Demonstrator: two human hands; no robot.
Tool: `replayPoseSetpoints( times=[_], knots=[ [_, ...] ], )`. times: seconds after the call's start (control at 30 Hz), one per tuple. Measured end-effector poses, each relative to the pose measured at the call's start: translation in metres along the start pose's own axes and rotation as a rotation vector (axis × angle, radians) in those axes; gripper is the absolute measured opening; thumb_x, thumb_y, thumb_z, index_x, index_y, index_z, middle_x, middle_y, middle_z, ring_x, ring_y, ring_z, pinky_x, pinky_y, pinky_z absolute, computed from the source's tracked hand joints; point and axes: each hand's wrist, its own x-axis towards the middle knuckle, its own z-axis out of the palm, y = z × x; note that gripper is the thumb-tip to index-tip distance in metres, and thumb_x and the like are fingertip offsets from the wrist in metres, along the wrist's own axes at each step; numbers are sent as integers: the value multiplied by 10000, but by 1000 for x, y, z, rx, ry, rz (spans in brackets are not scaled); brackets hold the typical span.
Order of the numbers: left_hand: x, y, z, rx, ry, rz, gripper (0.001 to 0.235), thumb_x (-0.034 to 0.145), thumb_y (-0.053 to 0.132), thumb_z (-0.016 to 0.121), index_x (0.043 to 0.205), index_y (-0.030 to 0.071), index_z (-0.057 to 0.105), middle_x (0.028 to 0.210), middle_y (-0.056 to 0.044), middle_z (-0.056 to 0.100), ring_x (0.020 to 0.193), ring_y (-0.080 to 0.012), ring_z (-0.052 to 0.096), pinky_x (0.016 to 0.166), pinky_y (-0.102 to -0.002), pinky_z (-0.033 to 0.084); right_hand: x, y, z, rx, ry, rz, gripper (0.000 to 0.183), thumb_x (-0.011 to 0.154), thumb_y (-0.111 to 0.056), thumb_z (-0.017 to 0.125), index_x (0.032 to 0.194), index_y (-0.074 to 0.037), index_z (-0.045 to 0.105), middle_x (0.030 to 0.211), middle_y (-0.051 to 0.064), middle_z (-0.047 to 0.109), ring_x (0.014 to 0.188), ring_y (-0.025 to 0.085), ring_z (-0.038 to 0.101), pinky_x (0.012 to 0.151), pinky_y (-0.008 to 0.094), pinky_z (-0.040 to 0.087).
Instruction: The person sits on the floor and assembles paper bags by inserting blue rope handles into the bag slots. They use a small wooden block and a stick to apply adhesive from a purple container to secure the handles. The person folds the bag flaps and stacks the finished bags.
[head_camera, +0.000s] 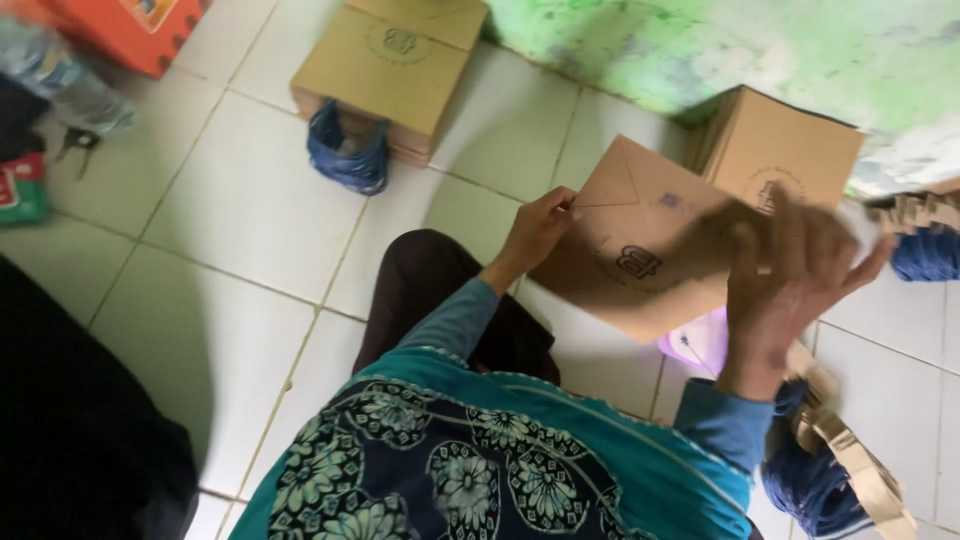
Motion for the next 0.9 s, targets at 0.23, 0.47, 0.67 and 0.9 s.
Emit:
replayPoseSetpoints(
  times=[0.23,0.47,0.67,0.9],
  knots=[
    [-29,-120,27,-92,136,-527,350,1005,278,582,1349,331,613,1240,-4,674,1121,-212,680,942,-408,545,-191,-27,158,-58,-109,295,494,879,-155,900,1326,-53,715,1558,258,457,1452,451,396,1240,551,173],
    [-56,-155,40,492,-284,-689,554,954,211,561,1472,50,448,1422,-181,452,1304,-371,513,1030,-482,505,-261,-77,161,160,-974,589,587,1056,-565,422,1611,-400,322,1735,46,179,1609,291,37,1272,572,-24],
    [-61,-152,38,578,-271,-600,457,915,172,587,1349,30,569,1313,-198,510,1185,-401,599,924,-494,561,-283,-53,169,243,-865,571,589,1007,-501,567,1568,-387,427,1713,60,246,1591,288,143,1285,535,49],
    [-50,-52,44,465,-110,-212,411,927,11,525,1336,29,556,1309,-224,485,1220,-471,519,1052,-568,431,-198,-16,43,549,-158,756,323,922,-23,748,1226,-133,754,1267,135,723,1244,342,656,1080,447,500]
  ],
)
